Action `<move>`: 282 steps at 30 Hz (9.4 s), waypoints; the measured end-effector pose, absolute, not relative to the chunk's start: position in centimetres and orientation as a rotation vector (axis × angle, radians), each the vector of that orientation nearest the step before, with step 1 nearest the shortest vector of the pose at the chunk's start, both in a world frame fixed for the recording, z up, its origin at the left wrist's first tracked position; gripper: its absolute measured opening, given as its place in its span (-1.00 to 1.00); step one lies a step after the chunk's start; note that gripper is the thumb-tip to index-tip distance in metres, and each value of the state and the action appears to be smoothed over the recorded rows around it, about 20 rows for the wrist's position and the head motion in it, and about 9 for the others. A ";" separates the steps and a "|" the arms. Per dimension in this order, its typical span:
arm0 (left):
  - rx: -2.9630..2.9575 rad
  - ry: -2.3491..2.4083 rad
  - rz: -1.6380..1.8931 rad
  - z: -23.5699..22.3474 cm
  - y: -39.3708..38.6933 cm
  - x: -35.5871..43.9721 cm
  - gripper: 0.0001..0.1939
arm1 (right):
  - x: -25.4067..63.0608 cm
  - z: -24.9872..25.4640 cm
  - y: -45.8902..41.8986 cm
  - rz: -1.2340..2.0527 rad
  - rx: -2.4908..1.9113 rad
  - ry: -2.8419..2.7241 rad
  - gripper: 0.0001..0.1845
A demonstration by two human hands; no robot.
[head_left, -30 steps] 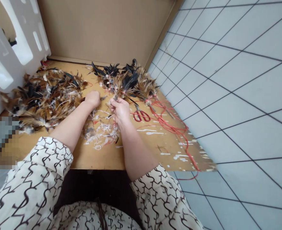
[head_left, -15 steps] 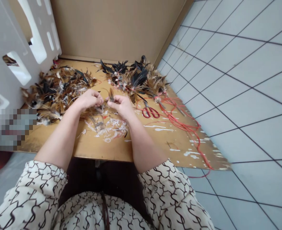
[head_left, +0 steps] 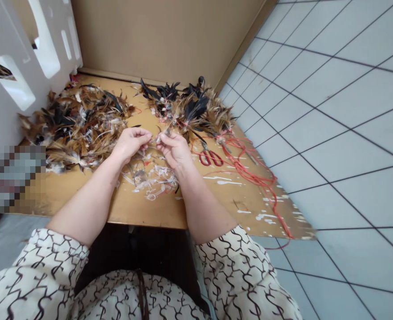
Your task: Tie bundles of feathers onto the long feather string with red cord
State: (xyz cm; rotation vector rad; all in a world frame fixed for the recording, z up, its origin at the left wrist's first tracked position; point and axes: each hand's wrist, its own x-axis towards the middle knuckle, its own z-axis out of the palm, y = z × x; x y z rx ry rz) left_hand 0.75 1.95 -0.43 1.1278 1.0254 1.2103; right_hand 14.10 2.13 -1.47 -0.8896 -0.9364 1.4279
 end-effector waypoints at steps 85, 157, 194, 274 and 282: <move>1.978 2.161 0.639 -0.3 3.7 -5.1 -0.79 | 13.3 -1.7 1.7 1.419 -0.981 -0.853 -0.76; 1.550 1.289 1.536 -0.6 2.4 0.4 -0.93 | 12.5 -1.1 1.1 1.625 -1.058 -0.909 -0.74; 0.792 1.039 1.349 -0.5 2.1 1.4 -0.98 | 12.9 -0.9 1.4 1.497 -0.923 -0.774 -0.80; 0.852 0.930 1.029 0.0 1.3 1.4 -0.79 | 12.7 -2.1 1.6 1.447 -0.885 -0.946 -0.78; 1.187 1.332 1.138 0.3 2.9 -1.8 -0.87 | 13.0 -1.9 2.1 1.380 -0.981 -0.796 -0.82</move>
